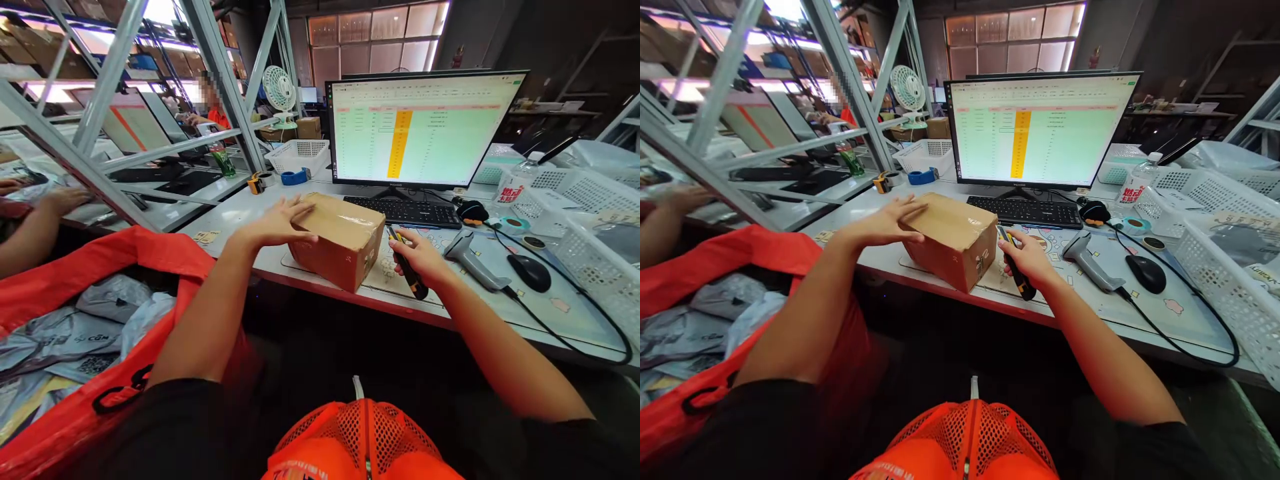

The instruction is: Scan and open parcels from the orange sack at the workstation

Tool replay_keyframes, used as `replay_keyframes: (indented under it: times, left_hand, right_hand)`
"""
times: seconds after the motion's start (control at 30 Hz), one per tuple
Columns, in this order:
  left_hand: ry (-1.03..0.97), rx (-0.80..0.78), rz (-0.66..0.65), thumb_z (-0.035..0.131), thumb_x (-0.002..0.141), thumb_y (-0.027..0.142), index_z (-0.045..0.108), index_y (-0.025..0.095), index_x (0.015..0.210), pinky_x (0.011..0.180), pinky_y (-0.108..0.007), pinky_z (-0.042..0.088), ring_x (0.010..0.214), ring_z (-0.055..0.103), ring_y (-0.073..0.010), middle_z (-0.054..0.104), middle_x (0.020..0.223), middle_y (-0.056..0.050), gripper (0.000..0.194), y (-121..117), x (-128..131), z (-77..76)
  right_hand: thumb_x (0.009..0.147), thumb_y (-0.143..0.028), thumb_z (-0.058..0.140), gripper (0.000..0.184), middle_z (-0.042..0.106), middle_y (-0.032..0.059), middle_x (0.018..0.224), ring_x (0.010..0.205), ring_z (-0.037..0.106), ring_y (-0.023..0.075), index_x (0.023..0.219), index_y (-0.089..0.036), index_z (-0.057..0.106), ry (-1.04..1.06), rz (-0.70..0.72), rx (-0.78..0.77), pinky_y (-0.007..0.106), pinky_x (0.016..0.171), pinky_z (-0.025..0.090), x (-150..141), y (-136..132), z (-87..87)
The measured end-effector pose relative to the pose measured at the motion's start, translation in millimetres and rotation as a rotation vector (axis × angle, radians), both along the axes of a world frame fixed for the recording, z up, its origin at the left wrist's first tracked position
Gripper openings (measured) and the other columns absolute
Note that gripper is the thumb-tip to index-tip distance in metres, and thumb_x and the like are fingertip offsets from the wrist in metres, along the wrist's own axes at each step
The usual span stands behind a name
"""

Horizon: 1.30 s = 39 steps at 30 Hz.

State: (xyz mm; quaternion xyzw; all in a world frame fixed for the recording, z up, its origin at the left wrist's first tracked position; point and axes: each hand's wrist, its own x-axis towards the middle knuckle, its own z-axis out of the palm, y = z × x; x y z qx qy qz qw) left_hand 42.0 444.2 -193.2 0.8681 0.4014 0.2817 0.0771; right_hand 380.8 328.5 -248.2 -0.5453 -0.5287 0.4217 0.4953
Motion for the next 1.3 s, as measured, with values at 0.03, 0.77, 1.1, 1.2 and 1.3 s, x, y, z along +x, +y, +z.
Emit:
replay_keyframes:
  times: [0.03,0.77,1.1,1.2,1.3]
  left_hand:
    - [-0.028,-0.034,0.011,0.090,0.055,0.081,0.063,0.031,0.151,0.130,-0.064,0.026,0.156,0.036,-0.0475,0.041,0.170,-0.014,0.112,6.6,-9.9,-5.1]
    - [-0.227,0.237,0.251,0.081,0.070,0.083,0.070,0.029,0.141,0.118,-0.068,0.043,0.138,0.049,-0.0511,0.051,0.160,-0.015,0.090,-37.2,30.1,-57.2]
    - [-0.477,0.526,0.203,0.092,0.070,0.069,0.075,0.023,0.118,0.123,-0.053,0.041,0.134,0.048,-0.0369,0.068,0.123,-0.014,0.068,-16.3,45.0,-100.4]
    - [-0.498,0.573,0.177,0.092,0.070,0.068,0.076,0.023,0.117,0.119,-0.052,0.043,0.129,0.050,-0.0351,0.070,0.119,-0.012,0.067,-12.5,43.3,-101.7]
    - [-0.497,0.607,0.182,0.092,0.070,0.069,0.076,0.024,0.115,0.115,-0.051,0.045,0.127,0.051,-0.0346,0.071,0.120,-0.011,0.066,-9.3,42.9,-103.6]
  right_hand:
    - [0.088,-0.048,0.079,0.065,0.061,-0.0031,0.068,0.049,0.060,0.0136,0.145,-0.025,0.060,0.004,0.008,0.014,0.026,0.045,0.056,-5.0,1.8,0.6]
    - [0.081,-0.063,0.081,0.087,0.064,-0.0006,0.074,0.053,0.060,0.0166,0.155,-0.025,0.055,-0.059,-0.088,-0.069,0.029,0.047,0.054,-16.9,-58.2,-8.3]
    - [0.098,-0.030,0.065,0.039,0.076,0.0071,0.115,0.102,0.069,0.0270,0.136,-0.029,0.074,-1.220,0.028,0.517,0.042,0.094,0.055,-40.2,37.0,114.5]
    - [0.099,-0.026,0.063,0.041,0.076,0.0102,0.118,0.106,0.069,0.0308,0.138,-0.027,0.074,-1.484,0.190,0.477,0.042,0.091,0.054,-115.3,75.6,125.3]
    - [0.098,-0.025,0.059,0.042,0.076,0.0124,0.118,0.103,0.070,0.0312,0.138,-0.028,0.073,-1.642,0.292,0.513,0.038,0.082,0.051,-161.6,100.4,119.8]
